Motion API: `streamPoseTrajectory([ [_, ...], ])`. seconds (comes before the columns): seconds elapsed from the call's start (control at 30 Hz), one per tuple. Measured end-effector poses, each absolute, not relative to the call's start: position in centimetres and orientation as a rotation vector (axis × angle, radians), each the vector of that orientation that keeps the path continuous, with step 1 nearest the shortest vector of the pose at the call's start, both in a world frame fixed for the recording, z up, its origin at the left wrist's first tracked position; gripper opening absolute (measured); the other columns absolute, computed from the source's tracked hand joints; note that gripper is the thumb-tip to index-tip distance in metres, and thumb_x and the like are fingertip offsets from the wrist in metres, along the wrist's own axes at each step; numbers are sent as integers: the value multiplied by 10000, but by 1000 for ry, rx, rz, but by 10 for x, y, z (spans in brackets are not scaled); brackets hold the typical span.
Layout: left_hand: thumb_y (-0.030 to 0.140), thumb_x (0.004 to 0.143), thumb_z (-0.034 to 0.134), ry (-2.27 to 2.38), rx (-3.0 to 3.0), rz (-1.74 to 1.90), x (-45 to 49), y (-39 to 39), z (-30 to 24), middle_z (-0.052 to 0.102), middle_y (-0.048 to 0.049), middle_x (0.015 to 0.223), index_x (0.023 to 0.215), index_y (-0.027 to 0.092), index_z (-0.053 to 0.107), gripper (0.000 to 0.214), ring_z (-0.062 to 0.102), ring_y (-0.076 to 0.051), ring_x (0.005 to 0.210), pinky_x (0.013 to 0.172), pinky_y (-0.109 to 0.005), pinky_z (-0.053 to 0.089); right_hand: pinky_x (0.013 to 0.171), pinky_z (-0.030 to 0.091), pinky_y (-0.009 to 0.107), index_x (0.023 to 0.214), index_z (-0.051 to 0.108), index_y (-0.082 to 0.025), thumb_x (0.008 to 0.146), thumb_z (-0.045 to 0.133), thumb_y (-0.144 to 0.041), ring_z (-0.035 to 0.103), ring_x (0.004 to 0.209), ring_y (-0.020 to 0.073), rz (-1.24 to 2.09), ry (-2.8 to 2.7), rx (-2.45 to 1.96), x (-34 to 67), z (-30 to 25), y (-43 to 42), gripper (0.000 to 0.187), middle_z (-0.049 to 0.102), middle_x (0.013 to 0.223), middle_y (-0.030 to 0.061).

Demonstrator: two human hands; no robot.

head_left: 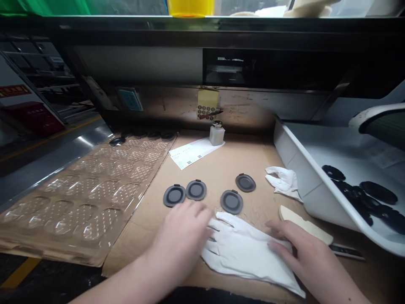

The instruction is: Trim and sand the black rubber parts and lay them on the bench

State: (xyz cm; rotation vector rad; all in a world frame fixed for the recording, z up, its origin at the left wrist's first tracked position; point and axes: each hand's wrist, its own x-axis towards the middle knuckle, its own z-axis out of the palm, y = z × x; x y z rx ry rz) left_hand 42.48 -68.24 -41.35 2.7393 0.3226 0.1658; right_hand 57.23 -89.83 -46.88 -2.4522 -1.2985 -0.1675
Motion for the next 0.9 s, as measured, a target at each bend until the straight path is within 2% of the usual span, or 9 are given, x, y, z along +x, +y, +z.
streamPoseTrajectory([
  [0.1,214,820,398,-339,2858,140,416,-700,-428,561,-74,972,977,212,549,217,464,-194,880,746,-318,350,692,507,323,972,592,-247,828,435,-367,579,940,204,-710,-1435,-2412,569,-464,-904,244,589,1071,40],
  [0.17,215,800,455,-421,2858,108,413,-707,-443,559,-62,902,922,205,564,164,460,-175,814,686,-287,340,736,505,335,962,606,-226,823,452,-331,571,958,209,-842,-1603,-2314,563,-462,-906,232,588,1080,58],
  [0.3,188,780,490,-234,2826,188,407,-702,-470,519,-43,861,910,239,583,167,420,-147,756,633,-251,301,773,517,242,1036,601,-269,765,550,-300,579,986,166,-776,-2065,-2097,548,-476,-907,278,587,1128,-8],
  [0.4,235,781,489,-243,2793,260,400,-694,-477,499,-44,833,910,261,601,172,402,-142,731,607,-244,291,798,518,270,1082,579,-287,737,588,-300,543,1062,197,-737,-2107,-2156,543,-486,-906,345,546,1195,3],
  [0.57,276,777,474,-182,2764,294,408,-700,-463,549,-62,785,906,227,619,199,427,-152,696,588,-263,314,748,526,227,968,610,-271,823,480,-312,602,924,130,-557,-1944,-2130,551,-456,-890,199,623,1052,3],
  [0.67,221,810,396,-320,2662,314,427,-714,-458,601,-75,800,930,185,615,253,480,-171,757,681,-298,380,790,507,253,1077,564,-239,850,415,-221,560,992,134,-384,-1671,-2258,565,-442,-855,272,573,1132,34],
  [0.77,211,789,429,-405,2472,205,442,-724,-464,613,-91,1005,965,172,625,266,516,-191,908,803,-304,418,830,486,368,1156,524,-211,773,538,-242,500,1079,231,-276,-1548,-2419,580,-444,-813,385,521,1196,83],
  [0.83,220,752,490,-377,2385,131,444,-726,-466,590,-96,1089,971,175,634,266,514,-209,975,844,-311,421,813,486,390,1149,534,-186,729,587,-263,516,1031,253,-256,-1575,-2421,584,-447,-795,430,548,1140,100],
  [0.9,207,732,514,-350,2288,70,443,-725,-464,606,-102,1060,964,164,643,268,521,-216,983,875,-325,409,767,498,378,1155,531,-179,732,570,-268,542,949,238,-251,-1582,-2414,584,-445,-791,434,573,1068,97],
])
